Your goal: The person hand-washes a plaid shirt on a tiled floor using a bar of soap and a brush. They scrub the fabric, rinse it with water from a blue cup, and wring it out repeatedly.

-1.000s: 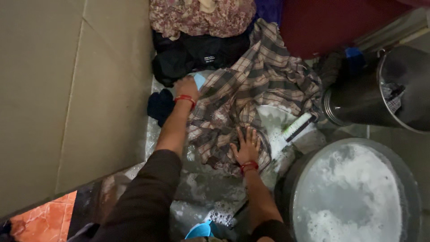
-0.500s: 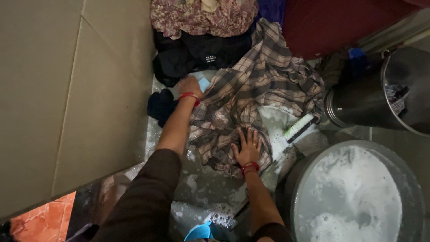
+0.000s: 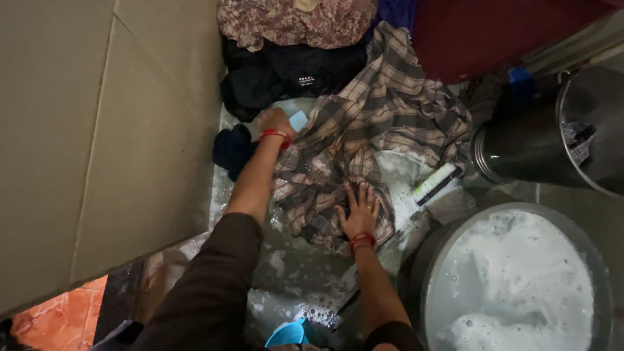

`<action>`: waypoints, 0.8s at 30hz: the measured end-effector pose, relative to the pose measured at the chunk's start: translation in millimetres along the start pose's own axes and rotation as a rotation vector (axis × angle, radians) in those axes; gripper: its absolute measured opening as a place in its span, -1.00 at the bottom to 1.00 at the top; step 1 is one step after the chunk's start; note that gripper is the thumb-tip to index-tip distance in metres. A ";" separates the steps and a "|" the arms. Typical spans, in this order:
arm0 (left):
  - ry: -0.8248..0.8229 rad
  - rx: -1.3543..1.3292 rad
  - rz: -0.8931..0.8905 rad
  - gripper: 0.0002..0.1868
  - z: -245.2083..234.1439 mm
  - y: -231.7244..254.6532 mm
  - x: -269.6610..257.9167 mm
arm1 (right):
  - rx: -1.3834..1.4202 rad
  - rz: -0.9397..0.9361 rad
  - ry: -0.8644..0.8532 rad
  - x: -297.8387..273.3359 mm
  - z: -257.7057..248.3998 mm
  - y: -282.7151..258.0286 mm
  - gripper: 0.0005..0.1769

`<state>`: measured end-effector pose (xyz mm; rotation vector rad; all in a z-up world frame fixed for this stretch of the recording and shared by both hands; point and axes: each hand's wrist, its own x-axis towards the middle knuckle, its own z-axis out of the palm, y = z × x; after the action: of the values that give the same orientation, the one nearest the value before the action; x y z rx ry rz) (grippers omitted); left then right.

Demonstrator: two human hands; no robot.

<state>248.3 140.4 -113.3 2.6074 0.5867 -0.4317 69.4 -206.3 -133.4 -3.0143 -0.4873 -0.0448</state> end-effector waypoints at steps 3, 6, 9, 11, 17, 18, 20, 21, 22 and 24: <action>0.084 -0.034 0.108 -0.30 21.3 -0.9 12.1 | 0.014 -0.001 0.003 -1.6 1.2 0.0 -0.22; 0.053 -0.153 0.167 -0.40 31.8 -6.1 14.9 | 0.021 0.001 -0.012 -1.1 0.7 0.9 -0.22; -0.042 -0.257 0.298 -0.48 34.9 -20.9 16.8 | 0.020 0.006 -0.021 0.9 0.9 1.1 -0.21; -0.072 -0.403 0.359 -0.47 36.5 -35.4 15.9 | 0.047 0.023 -0.027 -2.3 3.0 1.4 -0.20; -0.232 -1.563 0.163 -0.43 47.4 -41.8 -25.6 | 0.996 0.153 0.208 9.3 16.1 -32.8 -0.47; -0.196 -1.269 0.168 -0.47 54.6 -36.1 -44.1 | 1.315 0.158 0.214 13.5 18.9 -56.0 -0.39; -0.178 -0.898 0.436 -0.49 67.1 -16.0 -93.9 | 1.644 0.272 0.215 32.5 14.3 -72.0 -0.29; -0.195 -0.813 0.699 -0.48 68.6 -9.5 -115.0 | 1.652 0.383 0.208 43.7 11.3 -68.5 -0.26; -0.161 -0.769 0.780 -0.50 70.6 -6.1 -131.5 | 1.654 0.496 0.198 52.5 9.7 -61.5 -0.24; -0.095 -0.679 0.943 -0.54 74.0 -3.3 -151.3 | 1.649 0.722 0.177 62.0 10.9 -48.5 -0.20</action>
<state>101.4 58.2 -119.9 1.8930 -0.4755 -0.0197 113.1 -140.1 -137.6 -1.3704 0.4449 0.0943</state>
